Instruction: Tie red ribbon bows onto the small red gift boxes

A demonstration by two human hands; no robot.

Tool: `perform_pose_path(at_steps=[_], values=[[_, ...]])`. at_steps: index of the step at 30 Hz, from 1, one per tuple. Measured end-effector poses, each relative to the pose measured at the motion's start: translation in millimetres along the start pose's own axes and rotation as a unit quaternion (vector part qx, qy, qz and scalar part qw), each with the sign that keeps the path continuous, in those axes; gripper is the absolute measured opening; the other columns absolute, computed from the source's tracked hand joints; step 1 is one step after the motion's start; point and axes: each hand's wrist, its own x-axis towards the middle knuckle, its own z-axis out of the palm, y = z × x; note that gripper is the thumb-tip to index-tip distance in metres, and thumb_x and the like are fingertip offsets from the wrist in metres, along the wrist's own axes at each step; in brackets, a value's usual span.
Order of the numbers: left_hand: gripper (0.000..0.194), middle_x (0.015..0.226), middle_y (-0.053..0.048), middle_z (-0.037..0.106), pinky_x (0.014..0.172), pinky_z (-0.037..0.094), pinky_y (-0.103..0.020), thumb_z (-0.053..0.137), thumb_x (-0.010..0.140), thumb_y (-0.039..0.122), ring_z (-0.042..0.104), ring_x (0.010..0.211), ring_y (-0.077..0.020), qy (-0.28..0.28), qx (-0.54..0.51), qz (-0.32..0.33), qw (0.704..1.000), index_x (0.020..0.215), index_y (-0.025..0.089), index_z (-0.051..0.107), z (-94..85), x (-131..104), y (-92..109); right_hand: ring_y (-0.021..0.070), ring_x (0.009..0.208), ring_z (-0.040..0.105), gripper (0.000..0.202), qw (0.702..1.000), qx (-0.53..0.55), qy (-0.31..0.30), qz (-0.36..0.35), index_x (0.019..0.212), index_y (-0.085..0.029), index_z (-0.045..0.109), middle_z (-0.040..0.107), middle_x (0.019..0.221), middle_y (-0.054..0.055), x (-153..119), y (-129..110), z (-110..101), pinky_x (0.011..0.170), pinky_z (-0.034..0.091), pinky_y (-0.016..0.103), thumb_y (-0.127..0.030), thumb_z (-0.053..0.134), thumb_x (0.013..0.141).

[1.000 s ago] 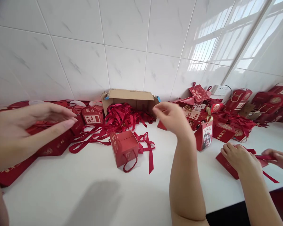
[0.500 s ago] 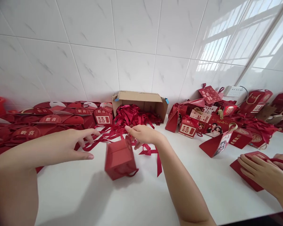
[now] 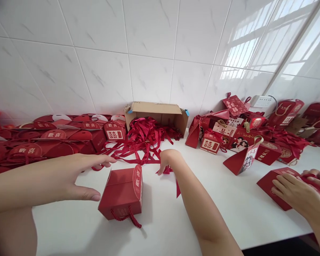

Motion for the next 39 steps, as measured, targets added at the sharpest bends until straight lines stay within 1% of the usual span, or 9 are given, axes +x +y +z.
perform_pose_path(at_steps=[4, 8, 12, 16, 22, 29, 35, 37, 39], values=[[0.072, 0.132, -0.001, 0.059, 0.091, 0.049, -0.038, 0.067, 0.063, 0.067, 0.057, 0.117, -0.0334, 0.016, -0.015, 0.007, 1.000, 0.128, 0.039, 0.055, 1.4, 0.4, -5.0, -0.0020, 0.024, 0.029, 0.032, 0.997, -0.061, -0.030, 0.043, 0.038, -0.017, 0.050, 0.037, 0.029, -0.011, 8.7, -6.9, -8.9, 0.029, 0.015, 0.013, -0.021, 0.080, 0.049], [0.068, 0.133, -0.003, 0.057, 0.087, 0.051, -0.037, 0.062, 0.069, 0.065, 0.057, 0.116, -0.0348, 0.018, -0.014, 0.000, 1.000, 0.130, 0.036, 0.054, -1.0, 1.3, -3.0, 0.0027, 0.047, 0.052, 0.007, 0.995, -0.074, 0.044, 0.056, 0.072, -0.017, 0.066, 0.061, 0.056, -0.005, 3.5, -51.9, -33.7, 0.042, 0.035, 0.012, -0.023, 0.069, 0.070], [0.062, 0.137, -0.003, 0.054, 0.096, 0.047, -0.041, 0.053, 0.078, 0.063, 0.052, 0.121, -0.0343, 0.064, -0.013, 0.010, 0.998, 0.133, 0.035, 0.050, -2.7, 7.6, 11.7, 0.0092, 0.065, 0.060, 0.018, 0.989, 0.082, 0.126, -0.008, 0.091, -0.019, 0.067, 0.066, 0.079, 0.000, -16.4, -104.9, -33.7, 0.061, 0.050, 0.022, -0.029, 0.067, 0.076], [0.060, 0.144, -0.005, 0.045, 0.105, 0.040, -0.041, 0.047, 0.086, 0.056, 0.043, 0.131, -0.0290, 0.176, -0.143, 0.058, 0.972, 0.140, 0.032, 0.037, -2.2, 15.5, 43.0, 0.0124, 0.067, 0.062, 0.015, 0.978, 0.191, 0.036, -0.072, 0.094, -0.021, 0.069, 0.065, 0.073, -0.001, -30.6, -133.3, -11.5, 0.067, 0.053, 0.027, -0.024, 0.065, 0.080], [0.031, 0.085, -0.001, 0.066, 0.071, 0.053, -0.025, 0.043, 0.092, 0.046, 0.063, 0.082, -0.0160, 0.127, -0.310, 0.124, 0.934, 0.094, 0.023, 0.063, -6.9, 13.7, 68.8, 0.0096, 0.055, 0.058, 0.015, 0.976, 0.198, -0.076, -0.047, 0.100, -0.019, 0.064, 0.061, 0.069, -0.002, -33.2, -137.3, 3.6, 0.054, 0.049, 0.023, -0.025, 0.060, 0.087], [0.026, 0.050, 0.005, 0.036, 0.034, 0.025, -0.018, 0.056, 0.086, 0.041, 0.030, 0.040, -0.0066, 0.246, -0.423, 0.115, 0.865, 0.070, 0.020, 0.055, -18.7, 7.4, 45.9, 0.0037, 0.040, 0.043, 0.010, 0.986, 0.139, -0.086, 0.020, 0.094, -0.021, 0.046, 0.064, 0.075, 0.000, -48.0, -144.1, -18.6, 0.037, 0.030, 0.015, -0.017, 0.053, 0.088], [0.029, 0.053, 0.005, 0.035, 0.037, 0.024, -0.015, 0.063, 0.082, 0.045, 0.030, 0.044, -0.0044, 0.317, -0.432, 0.083, 0.841, 0.070, 0.020, 0.056, -22.3, 3.1, 28.4, 0.0081, 0.030, 0.046, 0.010, 0.930, 0.277, -0.142, -0.197, 0.084, -0.029, 0.047, 0.066, 0.061, -0.008, -62.4, -140.4, -39.8, 0.031, 0.031, 0.019, -0.021, 0.050, 0.088], [0.031, 0.054, 0.005, 0.032, 0.037, 0.023, -0.015, 0.061, 0.083, 0.047, 0.028, 0.044, -0.0043, 0.292, -0.443, 0.103, 0.841, 0.068, 0.020, 0.056, -23.4, 1.4, 28.1, 0.0106, 0.031, 0.047, 0.012, 0.902, 0.317, -0.071, -0.286, 0.078, -0.035, 0.054, 0.062, 0.053, -0.011, -62.4, -136.7, -44.3, 0.032, 0.032, 0.023, -0.024, 0.058, 0.080], [0.030, 0.055, 0.004, 0.034, 0.038, 0.026, -0.014, 0.058, 0.085, 0.046, 0.030, 0.045, -0.0047, 0.260, -0.439, 0.119, 0.852, 0.068, 0.021, 0.056, -24.5, -3.6, 31.4, 0.0119, 0.035, 0.049, 0.020, 0.877, 0.337, 0.100, -0.327, 0.073, -0.040, 0.059, 0.063, 0.056, -0.011, -61.3, -135.0, -45.7, 0.035, 0.031, 0.027, -0.020, 0.063, 0.073]])
